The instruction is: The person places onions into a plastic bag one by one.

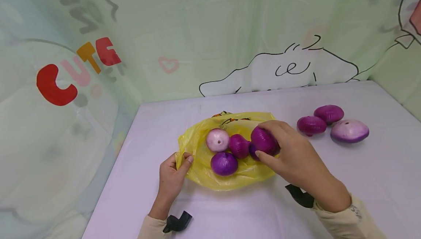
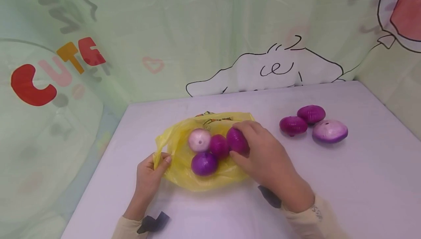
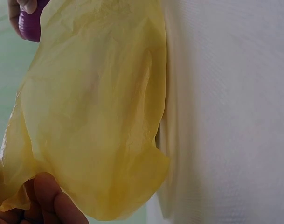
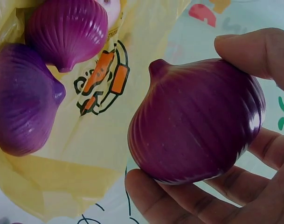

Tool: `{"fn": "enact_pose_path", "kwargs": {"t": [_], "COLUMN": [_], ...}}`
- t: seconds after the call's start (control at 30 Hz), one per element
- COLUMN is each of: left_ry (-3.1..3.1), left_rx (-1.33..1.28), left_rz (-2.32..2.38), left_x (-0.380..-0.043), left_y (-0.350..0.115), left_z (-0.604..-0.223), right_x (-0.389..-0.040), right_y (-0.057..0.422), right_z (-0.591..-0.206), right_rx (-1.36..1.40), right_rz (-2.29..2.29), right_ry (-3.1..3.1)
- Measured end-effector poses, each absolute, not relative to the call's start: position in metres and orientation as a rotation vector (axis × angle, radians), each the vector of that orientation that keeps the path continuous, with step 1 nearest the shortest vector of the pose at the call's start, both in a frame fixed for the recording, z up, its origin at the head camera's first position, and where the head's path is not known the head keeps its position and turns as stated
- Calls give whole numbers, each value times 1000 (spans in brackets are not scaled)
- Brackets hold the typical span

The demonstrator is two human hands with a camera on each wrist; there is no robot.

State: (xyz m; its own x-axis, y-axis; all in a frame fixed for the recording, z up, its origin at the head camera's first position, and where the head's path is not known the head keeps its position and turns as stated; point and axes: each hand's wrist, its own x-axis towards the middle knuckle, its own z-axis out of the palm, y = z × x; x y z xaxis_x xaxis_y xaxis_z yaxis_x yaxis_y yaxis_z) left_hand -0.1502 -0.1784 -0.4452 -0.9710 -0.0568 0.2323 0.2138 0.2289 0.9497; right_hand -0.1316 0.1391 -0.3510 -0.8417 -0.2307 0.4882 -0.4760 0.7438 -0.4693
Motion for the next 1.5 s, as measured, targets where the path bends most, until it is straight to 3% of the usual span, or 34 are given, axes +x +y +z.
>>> {"fn": "enact_pose_path", "kwargs": {"t": [1.5], "left_ry": [-2275], "left_rx": [-149], "left_rz": [-1821], "left_x": [-150], "left_y": [-179], "left_z": [-444], "right_x": [-133], "right_y": [109], "right_z": [-371], "right_rx": [682], "right_rz": [788], "right_ry": [-2635]}}
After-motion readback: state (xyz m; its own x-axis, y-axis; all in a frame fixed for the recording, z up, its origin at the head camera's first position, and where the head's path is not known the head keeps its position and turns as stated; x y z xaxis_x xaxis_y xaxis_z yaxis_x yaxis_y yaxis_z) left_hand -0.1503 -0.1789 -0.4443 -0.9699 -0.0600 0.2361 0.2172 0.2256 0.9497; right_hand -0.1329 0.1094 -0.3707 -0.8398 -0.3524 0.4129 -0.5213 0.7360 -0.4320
